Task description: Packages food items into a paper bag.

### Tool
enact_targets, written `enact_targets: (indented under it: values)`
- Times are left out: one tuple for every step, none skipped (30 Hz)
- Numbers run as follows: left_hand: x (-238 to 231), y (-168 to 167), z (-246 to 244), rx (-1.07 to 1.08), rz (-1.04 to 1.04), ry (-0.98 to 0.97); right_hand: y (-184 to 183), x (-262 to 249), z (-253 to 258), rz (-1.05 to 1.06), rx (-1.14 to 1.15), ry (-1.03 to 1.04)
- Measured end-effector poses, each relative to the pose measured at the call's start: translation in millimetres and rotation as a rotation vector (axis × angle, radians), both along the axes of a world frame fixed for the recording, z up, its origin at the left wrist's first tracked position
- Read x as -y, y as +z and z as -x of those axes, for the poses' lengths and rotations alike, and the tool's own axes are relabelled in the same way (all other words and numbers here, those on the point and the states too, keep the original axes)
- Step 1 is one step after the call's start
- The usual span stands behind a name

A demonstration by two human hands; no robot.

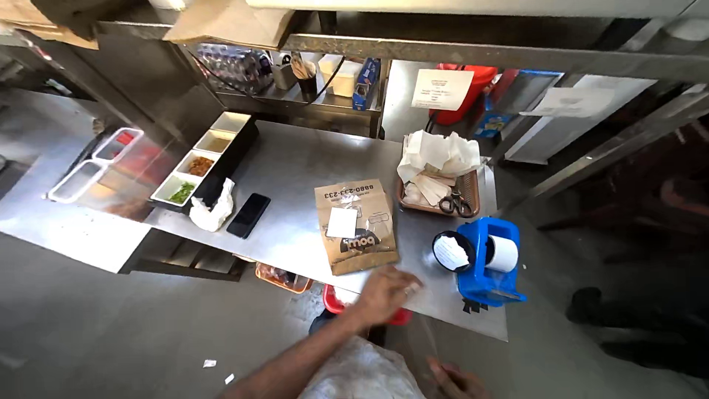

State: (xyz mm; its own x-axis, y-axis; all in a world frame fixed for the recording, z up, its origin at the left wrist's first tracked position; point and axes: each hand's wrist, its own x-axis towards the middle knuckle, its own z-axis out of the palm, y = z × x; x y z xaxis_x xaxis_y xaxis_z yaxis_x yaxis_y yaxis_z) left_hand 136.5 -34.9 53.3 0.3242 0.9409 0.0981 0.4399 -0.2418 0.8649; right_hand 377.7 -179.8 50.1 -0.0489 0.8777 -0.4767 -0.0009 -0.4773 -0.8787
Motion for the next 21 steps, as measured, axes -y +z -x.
enact_targets:
  values:
    - [-14,8,30,-0.027,-0.025,0.118,7,-24,28,-0.131,-0.019,0.043]
    - [-30,16,59,-0.052,-0.029,0.22,13,-52,58,-0.235,-0.043,0.088]
    - [-46,21,85,-0.074,-0.054,0.304,17,-80,91,-0.303,-0.05,0.112]
    - [-65,23,111,-0.122,-0.102,0.368,19,-106,122,-0.326,-0.011,0.127]
    - [-86,22,134,-0.194,-0.165,0.415,18,-130,151,-0.338,0.052,0.129]
    - [-106,16,153,-0.271,-0.212,0.453,11,-151,176,-0.349,0.133,0.116]
    - [-128,4,170,-0.341,-0.243,0.481,0,-168,196,-0.363,0.24,0.096]
    - [-148,-9,181,-0.401,-0.242,0.477,-12,-180,210,-0.36,0.38,0.079]
    - [-161,-21,190,-0.459,-0.221,0.445,-22,-185,217,-0.324,0.55,0.086]
    - [-169,-30,196,-0.498,-0.186,0.404,-24,-182,219,-0.248,0.713,0.126]
    - [-172,-33,203,-0.501,-0.145,0.386,-21,-174,218,-0.181,0.846,0.147]
    - [-172,-32,210,-0.448,-0.101,0.408,-16,-164,212,-0.162,0.927,0.127]
    - [-168,-33,219,-0.311,-0.05,0.465,-13,-152,203,-0.22,0.956,0.053]
    - [-159,-38,226,-0.107,0.06,0.533,-11,-144,193,-0.326,0.956,-0.035]
    - [-147,-48,230,0.114,0.207,0.613,-5,-142,183,-0.419,0.941,-0.101]
    - [-134,-60,228,0.284,0.351,0.671,0,-148,175,-0.483,0.922,-0.14]
    - [-121,-72,220,0.396,0.47,0.679,4,-163,168,-0.513,0.906,-0.148]
    - [-108,-81,207,0.458,0.539,0.66,5,-183,163,-0.49,0.878,-0.126]
    - [-96,-83,193,0.483,0.552,0.646,4,-205,161,-0.424,0.83,-0.095]
    - [-87,-80,179,0.485,0.526,0.643,0,-224,160,-0.32,0.744,-0.061]
    - [-84,-77,167,0.487,0.489,0.666,-3,-240,161,-0.192,0.619,-0.032]
